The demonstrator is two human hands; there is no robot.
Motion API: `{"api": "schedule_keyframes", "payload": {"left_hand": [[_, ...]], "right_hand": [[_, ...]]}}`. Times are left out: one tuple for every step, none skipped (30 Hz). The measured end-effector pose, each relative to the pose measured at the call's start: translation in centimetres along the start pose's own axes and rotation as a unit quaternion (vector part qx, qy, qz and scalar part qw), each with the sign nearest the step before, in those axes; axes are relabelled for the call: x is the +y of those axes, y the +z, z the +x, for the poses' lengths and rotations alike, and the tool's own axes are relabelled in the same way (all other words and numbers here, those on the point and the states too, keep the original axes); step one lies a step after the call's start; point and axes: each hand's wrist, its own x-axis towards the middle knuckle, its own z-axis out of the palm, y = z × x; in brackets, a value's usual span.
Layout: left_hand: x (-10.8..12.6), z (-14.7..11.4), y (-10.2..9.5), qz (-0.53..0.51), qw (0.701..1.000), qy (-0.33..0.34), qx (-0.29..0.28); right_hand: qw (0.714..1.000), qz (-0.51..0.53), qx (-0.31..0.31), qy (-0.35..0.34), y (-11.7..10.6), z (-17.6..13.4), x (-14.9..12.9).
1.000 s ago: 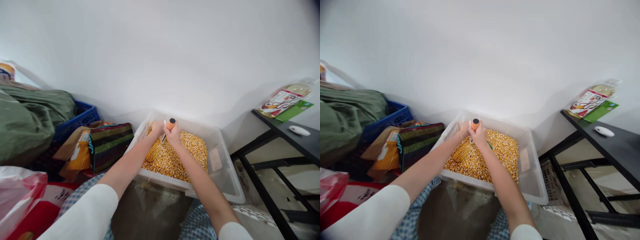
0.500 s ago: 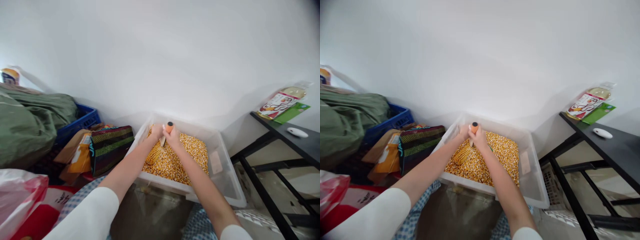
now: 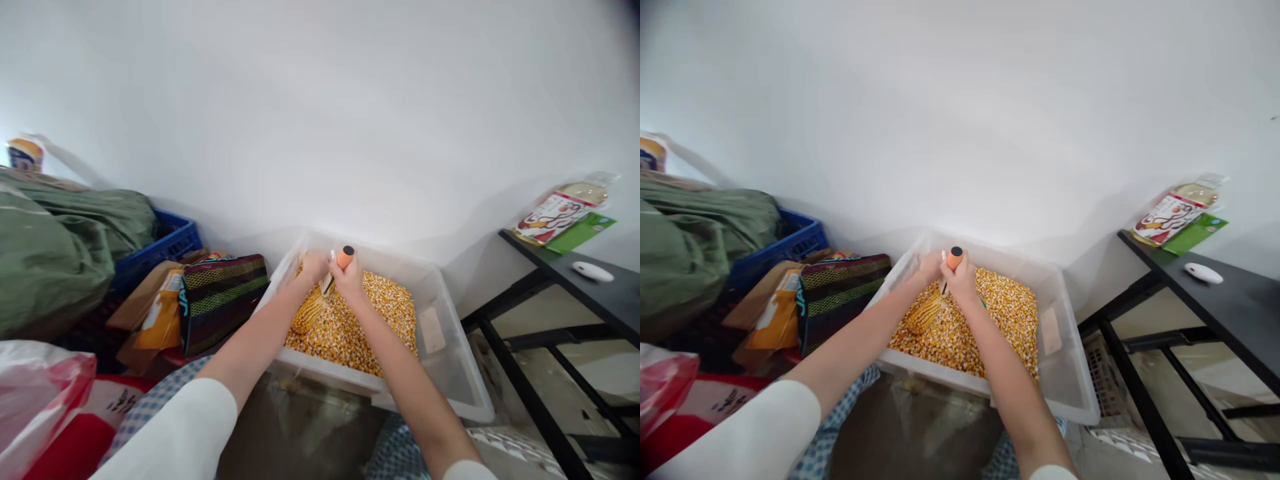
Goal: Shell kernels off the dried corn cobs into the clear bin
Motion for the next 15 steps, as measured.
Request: {"api": "schedule_keyframes", "payload": {"left_hand": [[-0.1,0.1,0.1,0.007,1.0,-0.001,0.002],[-0.3,0.2,0.2,0.019,1.0,-0.004,0.002],[-0.4,0.3,0.2,0.031,0.999,-0.008,0.002],[-0.6,0.4,0.2,0.035,0.999,-0.008,0.001],[-0.8,0.5,0.3,0.036,0.999,-0.007,-0.001],[-0.9,0.6,0.2,0.039,0.999,-0.005,-0.005],[-1.0,0.7,0.2,0.03,0.999,0.001,-0.014],[-1.1,0.7,0.1,0.005,1.0,0.006,-0.028],[-1.1,0.8,0.1,-0.041,0.998,0.007,-0.045],[-1.0,0.9,0.0,-0.103,0.993,0.005,-0.062],[-0.9,1.0,-0.1,-0.176,0.981,-0.003,-0.076],[-0.7,1.2,-0.2,-0.25,0.964,-0.016,-0.086],[-0.5,1.3,-0.3,-0.315,0.944,-0.032,-0.092],[-0.3,1.5,-0.4,-0.362,0.926,-0.048,-0.096],[-0.1,1.7,-0.5,-0.398,0.91,-0.061,-0.098]], "right_hand": [[1.0,0.001,0.005,0.005,0.0,-0.1,0.0],[1.0,0.001,0.005,0.008,0.1,-0.1,0.1],[1.0,-0.001,-0.001,0.009,0.2,-0.2,0.2],[1.0,-0.002,-0.009,0.01,0.3,-0.2,0.4],[1.0,-0.003,-0.018,0.01,0.3,-0.2,0.5],[1.0,-0.003,-0.02,0.013,0.2,-0.1,0.7],[1.0,-0.004,-0.015,0.023,-0.1,0.1,1.0],[0.999,-0.01,-0.002,0.04,-0.6,0.4,1.4],[0.998,-0.023,0.014,0.065,-1.2,0.8,1.9],[0.994,-0.044,0.029,0.099,-2.1,1.3,2.6],[0.987,-0.074,0.041,0.139,-3.1,1.9,3.4],[0.976,-0.112,0.039,0.182,-4.2,2.4,4.3],[0.963,-0.152,0.021,0.221,-5.4,2.8,5.2],[0.949,-0.186,-0.02,0.252,-6.5,3.1,6.3],[0.934,-0.217,-0.07,0.275,-7.5,3.2,7.3]]}}
